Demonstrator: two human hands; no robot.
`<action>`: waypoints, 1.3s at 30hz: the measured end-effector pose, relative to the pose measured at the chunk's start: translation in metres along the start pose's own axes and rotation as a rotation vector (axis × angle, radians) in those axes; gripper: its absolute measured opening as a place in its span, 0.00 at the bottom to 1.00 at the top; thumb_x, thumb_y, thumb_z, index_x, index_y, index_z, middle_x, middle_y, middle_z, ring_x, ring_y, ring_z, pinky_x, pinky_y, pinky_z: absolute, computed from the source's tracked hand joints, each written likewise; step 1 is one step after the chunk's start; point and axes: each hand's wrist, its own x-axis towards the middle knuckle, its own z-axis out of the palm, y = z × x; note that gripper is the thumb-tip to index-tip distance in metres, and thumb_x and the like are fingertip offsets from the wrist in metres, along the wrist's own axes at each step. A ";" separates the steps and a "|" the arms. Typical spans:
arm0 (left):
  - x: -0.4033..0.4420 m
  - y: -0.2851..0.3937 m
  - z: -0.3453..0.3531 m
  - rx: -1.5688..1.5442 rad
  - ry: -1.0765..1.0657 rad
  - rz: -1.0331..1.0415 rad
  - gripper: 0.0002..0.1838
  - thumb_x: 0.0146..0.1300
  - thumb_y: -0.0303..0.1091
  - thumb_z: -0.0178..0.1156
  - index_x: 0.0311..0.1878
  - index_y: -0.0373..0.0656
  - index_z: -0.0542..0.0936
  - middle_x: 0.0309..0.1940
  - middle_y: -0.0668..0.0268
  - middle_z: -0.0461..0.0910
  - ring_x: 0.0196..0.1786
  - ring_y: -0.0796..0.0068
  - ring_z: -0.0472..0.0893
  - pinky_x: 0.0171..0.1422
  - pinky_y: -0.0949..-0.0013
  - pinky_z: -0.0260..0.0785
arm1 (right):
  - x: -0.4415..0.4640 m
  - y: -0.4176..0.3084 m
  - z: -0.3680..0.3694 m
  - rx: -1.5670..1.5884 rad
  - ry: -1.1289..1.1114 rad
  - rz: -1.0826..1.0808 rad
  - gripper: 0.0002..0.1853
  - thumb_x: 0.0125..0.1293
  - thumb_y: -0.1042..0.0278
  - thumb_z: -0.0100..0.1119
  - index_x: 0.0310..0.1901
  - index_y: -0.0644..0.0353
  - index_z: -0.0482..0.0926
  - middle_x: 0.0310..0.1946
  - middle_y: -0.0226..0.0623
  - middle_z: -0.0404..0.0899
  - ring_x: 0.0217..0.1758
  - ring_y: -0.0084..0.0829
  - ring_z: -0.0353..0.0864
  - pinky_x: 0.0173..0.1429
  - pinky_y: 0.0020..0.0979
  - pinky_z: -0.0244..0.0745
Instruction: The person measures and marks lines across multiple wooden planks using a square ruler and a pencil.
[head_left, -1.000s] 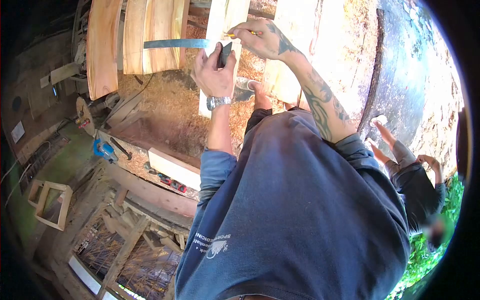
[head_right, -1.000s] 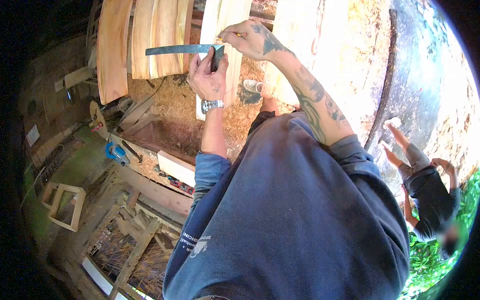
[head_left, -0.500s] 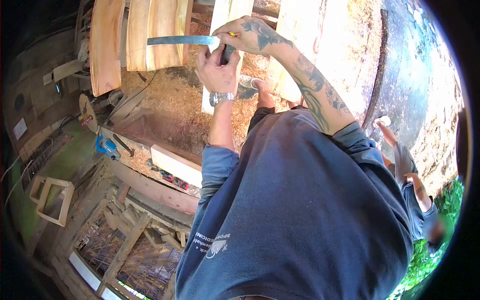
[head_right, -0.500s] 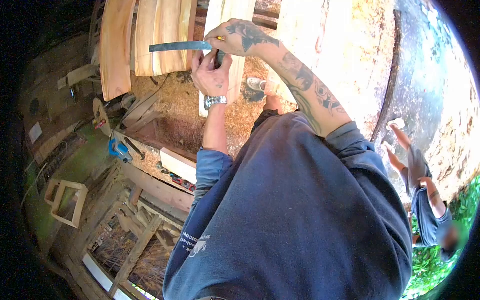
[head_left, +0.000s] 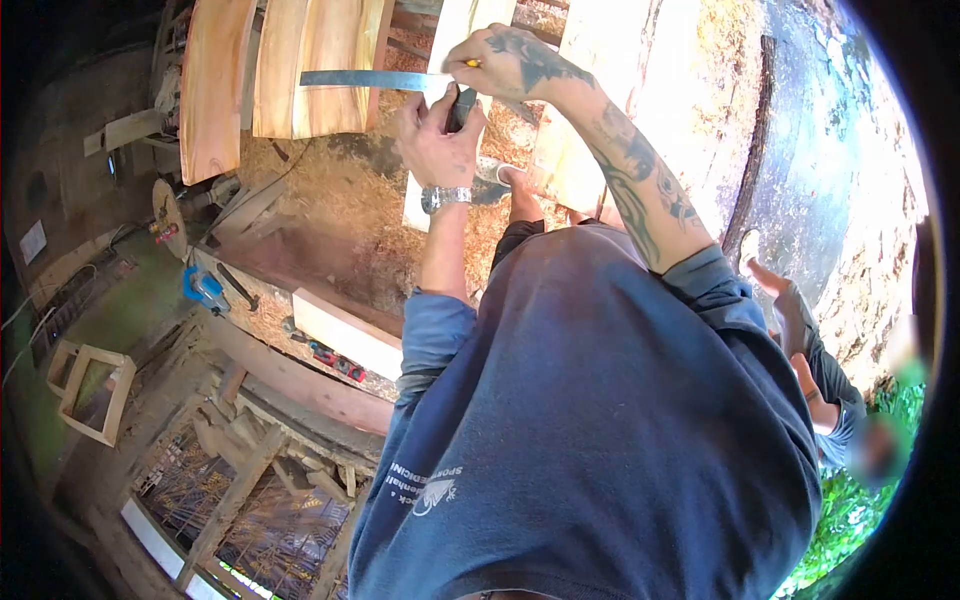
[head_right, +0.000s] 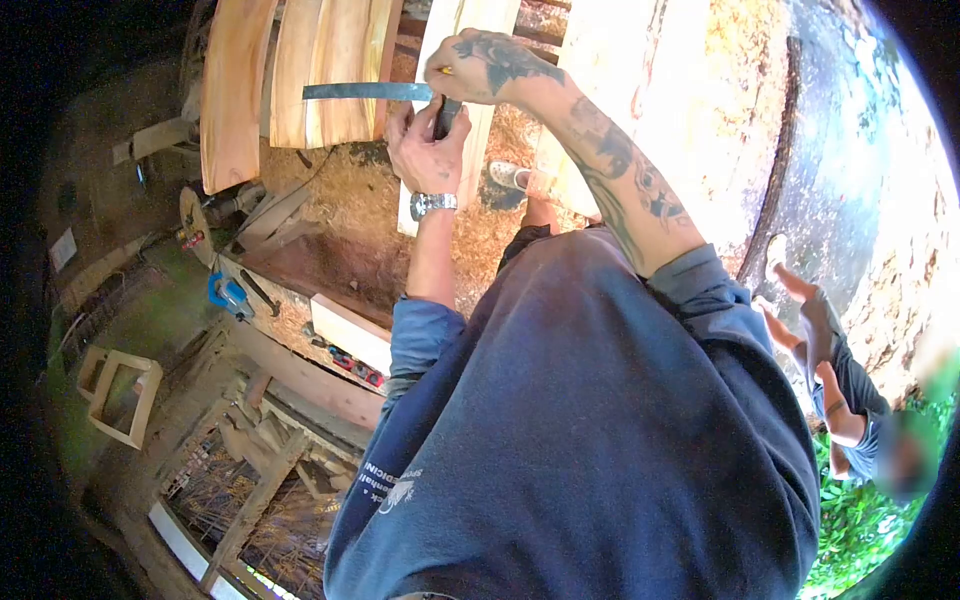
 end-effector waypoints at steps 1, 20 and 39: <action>-0.001 0.002 -0.002 0.008 -0.020 -0.012 0.24 0.48 0.45 0.80 0.50 0.50 0.93 0.54 0.54 0.82 0.52 0.52 0.83 0.56 0.52 0.78 | -0.002 -0.001 0.002 0.021 0.015 -0.007 0.17 0.75 0.55 0.57 0.54 0.52 0.90 0.48 0.45 0.90 0.52 0.46 0.89 0.61 0.43 0.82; 0.001 0.004 -0.004 0.035 -0.021 -0.032 0.22 0.48 0.45 0.79 0.48 0.53 0.94 0.51 0.56 0.82 0.52 0.54 0.83 0.59 0.50 0.76 | -0.008 -0.006 -0.024 -0.162 -0.030 -0.013 0.17 0.72 0.55 0.57 0.47 0.56 0.91 0.43 0.46 0.90 0.53 0.48 0.87 0.61 0.44 0.80; -0.009 0.012 -0.027 -0.320 -0.093 -0.088 0.24 0.59 0.33 0.77 0.60 0.42 0.86 0.56 0.56 0.83 0.58 0.59 0.83 0.60 0.59 0.79 | -0.049 0.002 0.093 0.901 0.049 0.402 0.22 0.79 0.49 0.58 0.57 0.60 0.84 0.39 0.39 0.87 0.43 0.33 0.87 0.49 0.35 0.81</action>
